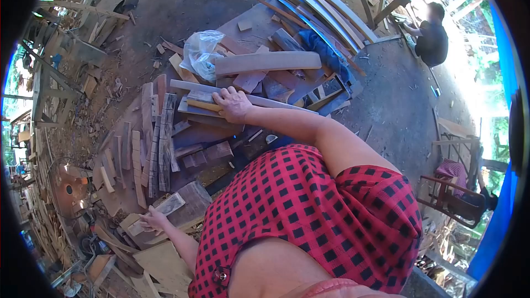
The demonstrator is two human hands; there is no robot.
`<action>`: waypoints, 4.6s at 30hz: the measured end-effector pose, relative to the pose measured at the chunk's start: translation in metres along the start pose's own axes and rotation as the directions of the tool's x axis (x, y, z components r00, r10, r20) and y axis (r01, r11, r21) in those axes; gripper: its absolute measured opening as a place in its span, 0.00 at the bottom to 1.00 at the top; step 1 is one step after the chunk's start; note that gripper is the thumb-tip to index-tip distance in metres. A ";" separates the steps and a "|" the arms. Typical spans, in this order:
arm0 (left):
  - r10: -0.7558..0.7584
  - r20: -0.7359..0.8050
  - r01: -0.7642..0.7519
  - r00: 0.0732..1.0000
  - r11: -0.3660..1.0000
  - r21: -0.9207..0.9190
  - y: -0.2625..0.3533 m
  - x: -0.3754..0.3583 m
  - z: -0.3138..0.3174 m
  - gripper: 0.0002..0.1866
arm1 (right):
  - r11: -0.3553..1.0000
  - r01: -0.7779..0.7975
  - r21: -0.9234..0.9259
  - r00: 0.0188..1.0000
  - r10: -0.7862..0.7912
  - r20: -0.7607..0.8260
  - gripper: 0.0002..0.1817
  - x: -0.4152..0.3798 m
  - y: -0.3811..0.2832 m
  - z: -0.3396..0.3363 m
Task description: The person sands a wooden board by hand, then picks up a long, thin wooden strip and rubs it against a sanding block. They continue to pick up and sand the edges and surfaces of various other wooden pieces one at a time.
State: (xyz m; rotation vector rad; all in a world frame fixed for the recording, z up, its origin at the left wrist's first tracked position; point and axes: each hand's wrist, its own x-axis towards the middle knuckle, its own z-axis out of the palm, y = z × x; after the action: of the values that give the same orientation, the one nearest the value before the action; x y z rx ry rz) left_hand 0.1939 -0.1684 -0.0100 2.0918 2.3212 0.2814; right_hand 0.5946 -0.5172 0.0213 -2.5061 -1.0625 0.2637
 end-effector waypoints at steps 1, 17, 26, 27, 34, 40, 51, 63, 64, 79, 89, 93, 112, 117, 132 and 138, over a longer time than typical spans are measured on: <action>-0.002 -0.010 0.002 1.000 1.000 -0.010 0.002 -0.002 -0.002 0.43 | 1.000 0.006 -0.021 1.000 -0.007 -0.026 0.36 -0.001 0.001 0.001; -0.007 0.003 0.007 1.000 1.000 0.006 0.003 -0.002 -0.002 0.42 | 0.997 -0.053 0.052 0.997 0.056 -0.057 0.33 0.004 0.006 0.001; -0.013 -0.046 0.012 0.999 1.000 -0.016 0.005 -0.007 -0.003 0.44 | 0.775 -0.373 0.510 0.892 0.149 0.426 0.34 0.014 -0.024 -0.035; -0.002 -0.054 -0.001 0.999 0.998 -0.057 0.005 -0.010 -0.007 0.43 | 0.706 -0.326 0.628 0.908 0.050 0.416 0.34 0.011 -0.033 -0.031; 0.060 -0.120 -0.080 0.991 0.982 -0.173 -0.037 0.011 -0.035 0.37 | 0.426 -0.237 0.873 0.838 -0.364 0.405 0.34 0.000 -0.139 -0.010; 0.467 -0.228 -0.479 0.854 0.878 0.004 -0.150 0.103 0.070 0.30 | 0.586 -0.102 0.804 0.766 -0.469 0.439 0.37 0.001 -0.216 0.009; -0.074 -0.103 0.039 0.992 0.952 -0.304 -0.076 0.041 -0.018 0.31 | 0.741 0.490 0.459 0.701 -0.648 0.298 0.36 -0.034 -0.282 0.064; -0.099 -0.172 0.025 0.980 0.921 -0.389 -0.081 0.041 -0.015 0.25 | 0.428 0.897 0.111 0.396 -0.889 0.232 0.44 -0.037 -0.306 0.087; -0.101 -0.157 0.032 0.982 0.919 -0.393 -0.081 0.041 -0.015 0.25 | 0.434 0.893 0.118 0.405 -0.890 0.209 0.44 -0.034 -0.316 0.094; -0.144 -0.153 0.067 0.978 0.905 -0.421 -0.081 0.035 -0.028 0.29 | 0.544 0.830 0.124 0.475 -0.806 0.354 0.40 0.010 -0.481 0.175; -0.141 -0.200 0.051 0.969 0.916 -0.398 -0.079 0.037 -0.018 0.28 | 0.413 0.884 0.220 0.341 -0.890 0.303 0.42 -0.045 -0.280 0.069; -0.150 -0.193 0.053 0.970 0.901 -0.431 -0.079 0.036 -0.022 0.28 | 0.458 0.844 0.281 0.368 -0.874 0.318 0.43 -0.041 -0.283 0.081; -0.209 -0.206 0.064 0.956 0.834 -0.548 -0.083 0.030 -0.029 0.36 | 0.450 0.888 0.099 0.373 -0.828 0.419 0.39 0.020 -0.508 0.178; -0.223 -0.203 0.058 0.953 0.795 -0.604 -0.084 0.032 -0.025 0.34 | 0.238 0.949 0.205 0.190 -0.954 0.231 0.40 -0.006 -0.374 0.119; -0.231 -0.143 0.117 0.962 0.828 -0.548 -0.084 0.032 -0.025 0.30 | 0.349 0.896 0.275 0.285 -0.926 0.249 0.40 0.024 -0.408 0.160; -0.235 -0.189 0.079 0.953 0.800 -0.594 -0.084 0.030 -0.030 0.31 | 0.362 0.902 0.235 0.274 -0.901 0.335 0.41 0.068 -0.540 0.221</action>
State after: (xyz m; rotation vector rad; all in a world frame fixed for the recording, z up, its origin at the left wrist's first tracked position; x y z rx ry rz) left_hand 0.1042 -0.1508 0.0114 1.6177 2.1183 1.1547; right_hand 0.2217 -0.0642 0.0561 -1.3967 -2.4726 0.4314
